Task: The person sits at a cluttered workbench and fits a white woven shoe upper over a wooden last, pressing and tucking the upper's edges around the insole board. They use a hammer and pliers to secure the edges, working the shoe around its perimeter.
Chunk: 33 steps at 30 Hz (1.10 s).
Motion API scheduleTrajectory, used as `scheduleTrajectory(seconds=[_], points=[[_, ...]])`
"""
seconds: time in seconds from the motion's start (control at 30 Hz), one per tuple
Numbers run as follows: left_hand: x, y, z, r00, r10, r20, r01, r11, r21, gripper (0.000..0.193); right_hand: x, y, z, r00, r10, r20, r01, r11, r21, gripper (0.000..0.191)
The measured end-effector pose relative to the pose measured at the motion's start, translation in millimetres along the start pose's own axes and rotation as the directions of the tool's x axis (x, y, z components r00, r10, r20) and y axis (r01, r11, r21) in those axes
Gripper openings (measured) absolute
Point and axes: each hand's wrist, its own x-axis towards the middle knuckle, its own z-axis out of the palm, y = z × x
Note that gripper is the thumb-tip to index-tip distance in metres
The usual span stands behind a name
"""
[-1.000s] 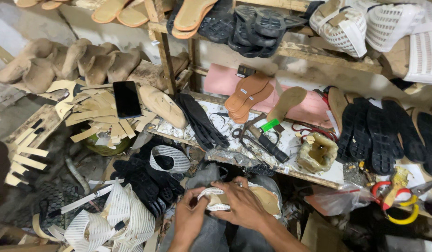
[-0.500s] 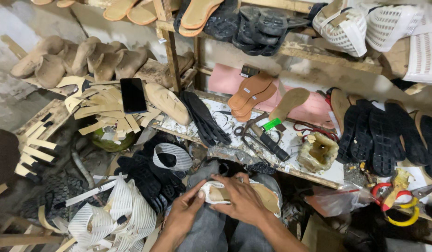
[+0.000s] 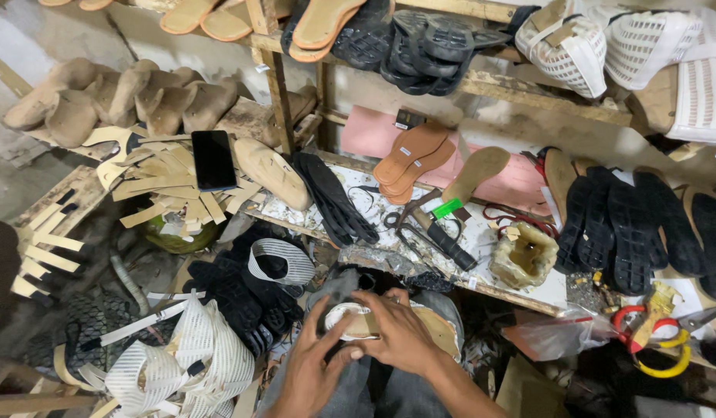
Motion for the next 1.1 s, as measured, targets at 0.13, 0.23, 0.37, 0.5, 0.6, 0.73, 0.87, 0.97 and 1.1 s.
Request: scheduleTrajectory(seconds=[0.13,0.23,0.37,0.5,0.6,0.73,0.87,0.97,1.1], points=[[16,3,-24,0.976,0.202,0.079,-0.208,0.976,0.069,0.025,-1,0,3,0.999,0.038,0.036,-0.040,0.998,0.041,0.085],[25,5,-29,0.982,0.110,0.156,-0.103,0.993,-0.052,0.026,0,-2,3,0.998,0.050,0.037,-0.051,0.998,0.032,0.081],[25,6,-15,0.978,-0.153,0.144,0.188,0.943,-0.274,0.052,0,-4,1,0.999,-0.037,-0.035,0.037,0.999,0.009,0.077],[23,-2,4,0.934,-0.299,0.194,0.356,0.746,-0.563,0.071,-3,-1,3,0.999,-0.035,-0.030,0.035,0.999,-0.008,0.078],[22,-5,17,0.916,-0.367,0.160,0.393,0.748,-0.534,0.073,-5,3,5,0.999,-0.003,-0.035,0.003,1.000,0.000,0.078],[22,-4,19,0.947,-0.309,0.092,0.316,0.827,-0.465,0.071,-1,7,5,0.989,-0.116,-0.096,0.114,0.993,-0.035,0.078],[23,-10,0,0.942,-0.279,0.188,0.336,0.813,-0.475,0.065,1,7,3,0.981,-0.159,-0.114,0.155,0.987,-0.045,0.076],[22,-11,-5,0.922,-0.325,0.212,0.387,0.806,-0.448,0.063,2,7,1,0.978,-0.180,-0.107,0.175,0.983,-0.047,0.073],[21,-16,-2,0.891,-0.366,0.271,0.451,0.789,-0.417,0.064,5,15,-7,0.992,-0.115,0.050,0.110,0.990,0.091,0.081]])
